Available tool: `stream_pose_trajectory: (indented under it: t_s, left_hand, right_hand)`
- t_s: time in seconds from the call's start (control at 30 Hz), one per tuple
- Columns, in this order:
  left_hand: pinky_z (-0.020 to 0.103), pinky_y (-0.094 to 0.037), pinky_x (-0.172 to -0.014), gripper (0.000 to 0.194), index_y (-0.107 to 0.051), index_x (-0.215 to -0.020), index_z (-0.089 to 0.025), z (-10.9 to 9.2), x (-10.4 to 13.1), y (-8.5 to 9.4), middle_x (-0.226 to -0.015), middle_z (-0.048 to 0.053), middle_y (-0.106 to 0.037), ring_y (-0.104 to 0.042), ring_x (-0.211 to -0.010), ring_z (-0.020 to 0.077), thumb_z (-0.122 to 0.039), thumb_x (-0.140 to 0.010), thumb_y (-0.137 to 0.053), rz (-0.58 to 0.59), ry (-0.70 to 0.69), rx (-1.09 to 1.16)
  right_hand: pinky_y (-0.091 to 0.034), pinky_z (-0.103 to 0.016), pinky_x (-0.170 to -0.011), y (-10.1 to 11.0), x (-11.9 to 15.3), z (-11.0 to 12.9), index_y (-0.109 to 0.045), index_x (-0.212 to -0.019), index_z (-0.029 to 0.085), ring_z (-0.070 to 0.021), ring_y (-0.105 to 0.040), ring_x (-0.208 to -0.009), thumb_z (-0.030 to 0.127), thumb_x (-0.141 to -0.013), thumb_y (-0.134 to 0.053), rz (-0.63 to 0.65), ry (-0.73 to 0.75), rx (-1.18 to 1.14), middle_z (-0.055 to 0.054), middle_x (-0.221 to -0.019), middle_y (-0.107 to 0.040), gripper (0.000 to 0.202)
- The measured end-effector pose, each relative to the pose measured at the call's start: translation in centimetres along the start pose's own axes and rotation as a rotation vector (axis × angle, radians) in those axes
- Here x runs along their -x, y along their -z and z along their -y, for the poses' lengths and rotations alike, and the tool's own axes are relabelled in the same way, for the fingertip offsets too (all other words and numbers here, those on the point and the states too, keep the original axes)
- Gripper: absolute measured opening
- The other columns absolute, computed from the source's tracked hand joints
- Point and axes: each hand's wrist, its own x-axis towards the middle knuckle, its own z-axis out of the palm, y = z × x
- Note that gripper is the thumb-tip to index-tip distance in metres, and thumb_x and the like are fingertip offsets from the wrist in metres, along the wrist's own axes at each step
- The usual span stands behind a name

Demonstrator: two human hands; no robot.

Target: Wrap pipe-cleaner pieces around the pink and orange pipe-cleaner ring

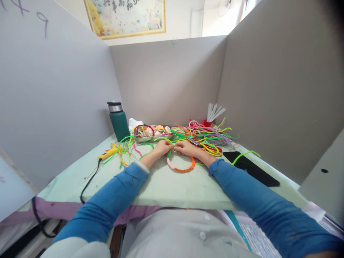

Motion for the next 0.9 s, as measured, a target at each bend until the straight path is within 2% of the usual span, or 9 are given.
stream_pose_trajectory:
  t_s: [0.3,0.6,0.7,0.9]
  left_hand:
    - [0.017,-0.028,-0.041,0.015,-0.056,-0.062,-0.011,0.5,-0.7,-0.3,-0.053,0.001,-0.055,-0.041,-0.044,0.0063,-0.025,-0.065,-0.056,-0.117,-0.056,0.019]
    - [0.017,-0.032,-0.044,0.013,-0.055,-0.065,-0.011,0.6,-1.1,-0.3,-0.058,0.002,-0.059,-0.046,-0.047,0.007,-0.024,-0.067,-0.055,-0.208,-0.085,0.042]
    - [0.017,-0.031,-0.043,0.014,-0.055,-0.065,-0.011,0.7,-1.1,-0.2,-0.058,0.002,-0.059,-0.045,-0.046,0.0067,-0.025,-0.066,-0.055,-0.205,-0.071,0.046]
    - [0.017,-0.025,-0.038,0.021,-0.056,-0.064,-0.011,1.3,-1.2,-0.3,-0.053,0.001,-0.056,-0.038,-0.039,0.0049,-0.032,-0.067,-0.055,-0.129,-0.063,0.043]
  right_hand:
    - [-0.03,-0.017,-0.041,-0.2,-0.3,-0.5,-0.06,-0.084,0.012,-0.0047,-0.039,-0.043,0.043,-0.077,-0.042,0.003,-0.082,-0.124,0.001,-0.057,-0.051,0.036]
    - [-0.031,-0.018,-0.042,-0.2,-0.4,-0.7,-0.058,-0.08,0.011,-0.005,-0.041,-0.043,0.05,-0.076,-0.04,-0.032,-0.104,-0.156,0.0,-0.058,-0.053,0.042]
    - [-0.03,-0.018,-0.042,-0.3,-0.4,-0.8,-0.057,-0.078,0.011,-0.005,-0.04,-0.043,0.052,-0.076,-0.039,-0.043,-0.107,-0.155,0.0,-0.058,-0.053,0.044]
    - [-0.031,-0.019,-0.043,-0.4,-0.2,-0.5,-0.054,-0.066,0.012,-0.0054,-0.04,-0.044,0.053,-0.074,-0.042,-0.093,-0.11,-0.156,0.0,-0.056,-0.052,0.043]
